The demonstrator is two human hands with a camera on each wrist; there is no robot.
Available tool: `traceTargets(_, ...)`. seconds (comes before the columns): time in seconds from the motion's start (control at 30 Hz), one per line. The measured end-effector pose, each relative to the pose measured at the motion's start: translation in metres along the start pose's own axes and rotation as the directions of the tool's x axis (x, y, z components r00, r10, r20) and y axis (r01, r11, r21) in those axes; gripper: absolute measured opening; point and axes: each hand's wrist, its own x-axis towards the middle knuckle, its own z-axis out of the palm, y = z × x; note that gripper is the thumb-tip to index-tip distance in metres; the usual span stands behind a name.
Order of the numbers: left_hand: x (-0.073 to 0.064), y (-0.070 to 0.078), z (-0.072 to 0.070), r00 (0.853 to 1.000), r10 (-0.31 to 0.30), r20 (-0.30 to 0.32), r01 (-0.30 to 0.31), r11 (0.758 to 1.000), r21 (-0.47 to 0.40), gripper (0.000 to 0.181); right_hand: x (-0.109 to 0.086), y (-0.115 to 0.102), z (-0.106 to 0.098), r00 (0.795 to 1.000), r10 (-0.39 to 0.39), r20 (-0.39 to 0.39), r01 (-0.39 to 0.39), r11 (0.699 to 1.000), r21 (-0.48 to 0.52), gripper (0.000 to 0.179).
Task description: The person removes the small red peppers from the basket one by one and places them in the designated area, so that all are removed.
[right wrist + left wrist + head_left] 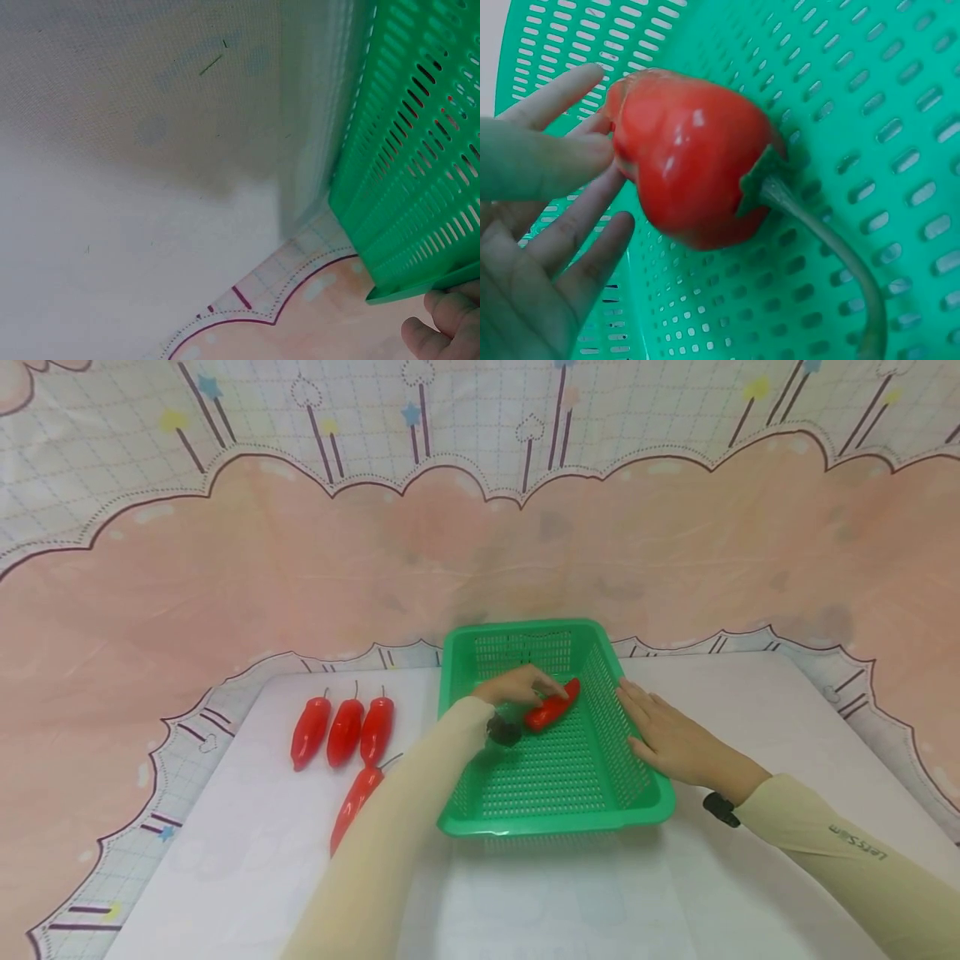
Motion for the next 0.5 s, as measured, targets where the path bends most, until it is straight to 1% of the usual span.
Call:
traceTargets(0.1, 0.002, 0.0, 0.0, 1.0, 0.023, -0.011, -0.023, 1.0, 0.016, 0.05, 0.0, 0.0, 0.0, 1.0, 0.001, 0.001, -0.001, 1.0, 0.005, 0.065)
traceTargets(0.23, 0.002, 0.003, -0.004, 0.998, 0.058, -0.03, -0.056, 0.996, 0.066, 0.046, -0.001, 0.0, 0.001, 1.0, 0.001, 0.006, -0.001, 1.0, 0.014, 0.065)
traceTargets(0.33, 0.002, 0.006, -0.008, 0.997, 0.059, -0.046, -0.054, 0.992, 0.111, 0.042, -0.001, 0.0, 0.001, 1.0, -0.001, 0.003, 0.001, 1.0, 0.008, 0.064)
traceTargets(0.4, 0.004, 0.007, -0.01, 0.997, 0.063, -0.044, -0.056, 0.989, 0.138, 0.041, -0.001, 0.0, 0.001, 1.0, -0.003, -0.002, 0.003, 1.0, -0.001, 0.064)
traceTargets(0.5, 0.009, 0.007, -0.012, 0.996, 0.092, -0.016, -0.088, 0.981, 0.173, 0.043, 0.0, 0.0, 0.001, 1.0, -0.007, -0.007, 0.007, 1.0, -0.003, 0.064)
